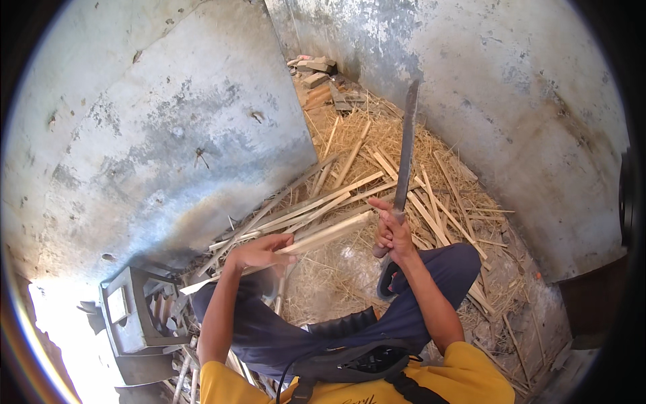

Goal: The person shapes wood strips using a large blade to shave the surface and a small green tool to refine the edges while sitting among wood debris.

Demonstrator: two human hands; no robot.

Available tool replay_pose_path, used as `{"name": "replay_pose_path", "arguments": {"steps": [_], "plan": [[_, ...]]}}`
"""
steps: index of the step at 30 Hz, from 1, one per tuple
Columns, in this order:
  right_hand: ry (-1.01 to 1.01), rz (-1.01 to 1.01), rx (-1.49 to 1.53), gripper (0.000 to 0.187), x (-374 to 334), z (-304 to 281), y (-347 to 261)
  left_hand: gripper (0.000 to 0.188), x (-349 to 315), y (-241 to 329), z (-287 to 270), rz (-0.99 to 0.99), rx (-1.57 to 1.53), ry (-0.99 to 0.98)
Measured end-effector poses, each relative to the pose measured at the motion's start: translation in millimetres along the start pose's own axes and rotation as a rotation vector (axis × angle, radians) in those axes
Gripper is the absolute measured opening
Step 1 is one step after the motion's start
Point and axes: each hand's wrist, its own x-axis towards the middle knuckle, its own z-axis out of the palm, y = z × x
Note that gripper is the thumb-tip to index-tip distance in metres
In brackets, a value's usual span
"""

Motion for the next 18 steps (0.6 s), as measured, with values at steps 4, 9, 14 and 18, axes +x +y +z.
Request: {"name": "replay_pose_path", "arguments": {"steps": [4, 9, 14, 18], "plan": [[-0.041, 0.033, 0.125, 0.035, 0.2, -2.0, 4.8, 0.026, 8.8, -16.5, 6.2, 0.033, 0.078, 0.047], [0.217, -0.063, -0.163, 0.032, 10.7, -2.1, -24.2, 0.03, 31.2, -41.0, 1.2, -0.029, 0.367, 0.134], [0.292, -0.106, -0.235, 0.033, 7.3, -3.2, -38.9, 0.036, 72.4, -116.1, -3.5, -0.18, 0.801, 0.172], [0.316, -0.106, -0.258, 0.034, 5.3, -9.9, -42.0, 0.038, 114.8, -134.2, 13.5, -0.216, 0.884, 0.196]]}}
